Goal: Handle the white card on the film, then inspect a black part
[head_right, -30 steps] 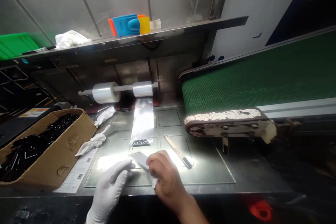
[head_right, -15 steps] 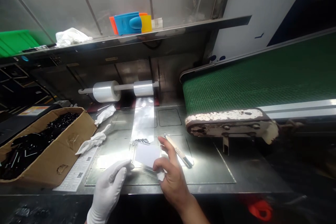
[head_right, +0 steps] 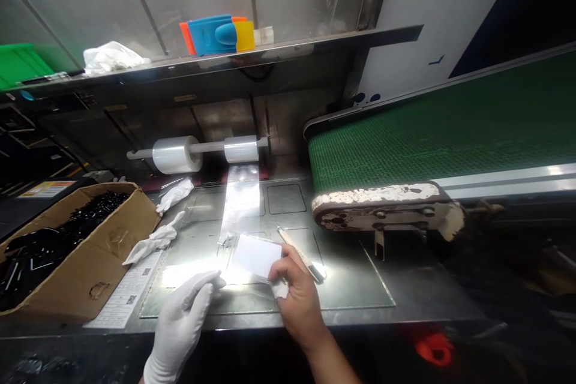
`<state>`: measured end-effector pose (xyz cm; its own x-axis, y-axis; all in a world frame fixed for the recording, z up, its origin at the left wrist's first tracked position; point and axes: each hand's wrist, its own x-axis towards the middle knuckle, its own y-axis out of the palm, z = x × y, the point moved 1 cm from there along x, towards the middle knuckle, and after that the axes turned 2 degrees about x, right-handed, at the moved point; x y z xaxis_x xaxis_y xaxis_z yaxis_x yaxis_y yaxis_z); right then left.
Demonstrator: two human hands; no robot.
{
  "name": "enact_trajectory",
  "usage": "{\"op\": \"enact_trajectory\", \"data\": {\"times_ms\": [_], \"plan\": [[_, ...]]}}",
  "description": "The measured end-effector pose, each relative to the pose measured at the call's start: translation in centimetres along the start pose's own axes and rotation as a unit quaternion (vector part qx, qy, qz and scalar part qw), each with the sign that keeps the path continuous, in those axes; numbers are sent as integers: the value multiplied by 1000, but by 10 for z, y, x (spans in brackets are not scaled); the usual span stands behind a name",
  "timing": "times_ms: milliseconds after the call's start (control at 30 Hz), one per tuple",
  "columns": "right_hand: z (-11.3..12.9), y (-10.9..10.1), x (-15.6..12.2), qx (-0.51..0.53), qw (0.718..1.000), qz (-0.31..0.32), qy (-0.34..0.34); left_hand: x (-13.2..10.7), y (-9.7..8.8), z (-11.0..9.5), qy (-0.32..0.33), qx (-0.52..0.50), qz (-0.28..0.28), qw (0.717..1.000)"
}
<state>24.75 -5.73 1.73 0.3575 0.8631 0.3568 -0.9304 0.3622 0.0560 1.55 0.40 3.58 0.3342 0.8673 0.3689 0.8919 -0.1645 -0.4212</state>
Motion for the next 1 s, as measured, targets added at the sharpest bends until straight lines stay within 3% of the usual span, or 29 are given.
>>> {"op": "enact_trajectory", "data": {"times_ms": [800, 1000], "plan": [[0, 0, -1, 19, 999, 17, 24, 1, 1, -1, -16, 0, 4, 1000], [2, -1, -2, -6, 998, 66, 11, -3, 5, 10, -64, 19, -24, 997]]}}
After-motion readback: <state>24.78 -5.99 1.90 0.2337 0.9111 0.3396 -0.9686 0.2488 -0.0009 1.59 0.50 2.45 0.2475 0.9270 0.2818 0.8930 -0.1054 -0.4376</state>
